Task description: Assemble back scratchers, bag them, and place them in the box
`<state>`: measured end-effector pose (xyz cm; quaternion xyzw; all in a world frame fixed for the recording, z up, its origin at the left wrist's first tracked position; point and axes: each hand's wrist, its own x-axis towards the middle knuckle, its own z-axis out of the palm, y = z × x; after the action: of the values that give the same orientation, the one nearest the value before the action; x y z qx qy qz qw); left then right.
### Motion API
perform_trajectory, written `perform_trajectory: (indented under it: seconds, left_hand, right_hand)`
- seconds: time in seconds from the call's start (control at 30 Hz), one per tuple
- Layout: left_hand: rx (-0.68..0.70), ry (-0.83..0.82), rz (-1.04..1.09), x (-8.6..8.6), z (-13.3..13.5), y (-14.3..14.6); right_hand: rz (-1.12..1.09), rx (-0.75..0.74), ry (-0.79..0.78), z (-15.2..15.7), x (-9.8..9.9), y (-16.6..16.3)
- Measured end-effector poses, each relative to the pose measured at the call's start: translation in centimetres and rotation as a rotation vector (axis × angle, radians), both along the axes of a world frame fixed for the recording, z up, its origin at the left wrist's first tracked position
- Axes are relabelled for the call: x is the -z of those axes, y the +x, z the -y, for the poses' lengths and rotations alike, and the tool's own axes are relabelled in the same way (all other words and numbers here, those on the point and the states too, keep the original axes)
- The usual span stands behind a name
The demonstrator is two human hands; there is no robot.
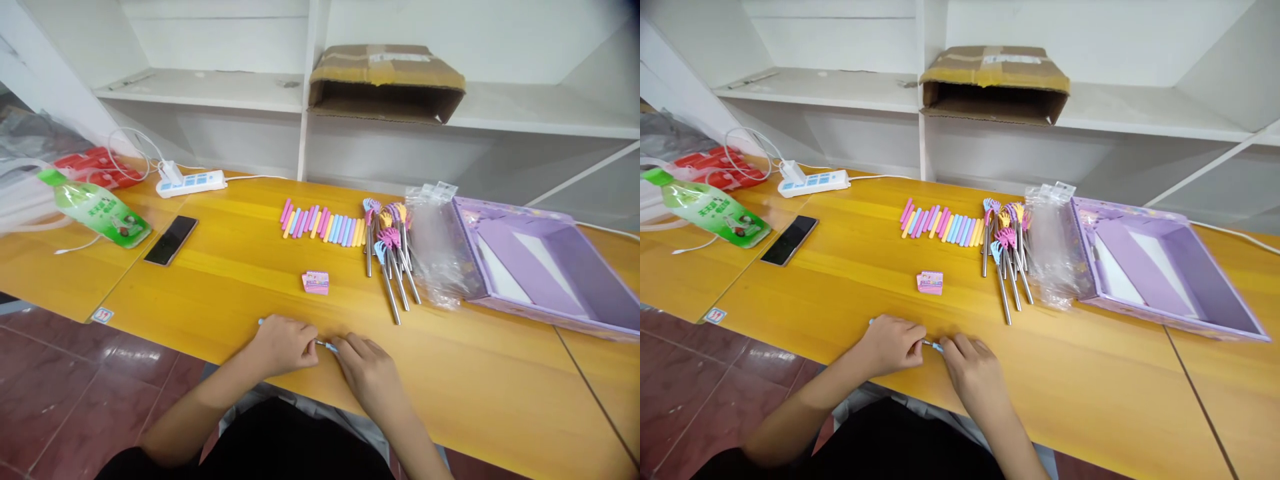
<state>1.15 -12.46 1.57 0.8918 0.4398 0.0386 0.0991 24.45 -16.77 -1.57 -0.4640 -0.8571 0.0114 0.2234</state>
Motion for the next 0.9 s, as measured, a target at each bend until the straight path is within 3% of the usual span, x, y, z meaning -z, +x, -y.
perform_trajectory:
  seconds: [0.9]
  left_hand:
    - [-0.045,-0.037,0.003,-0.33,0.15,0.07]
  right_hand:
    - [0.016,0.011,0.032,0.08,0.67,-0.04]
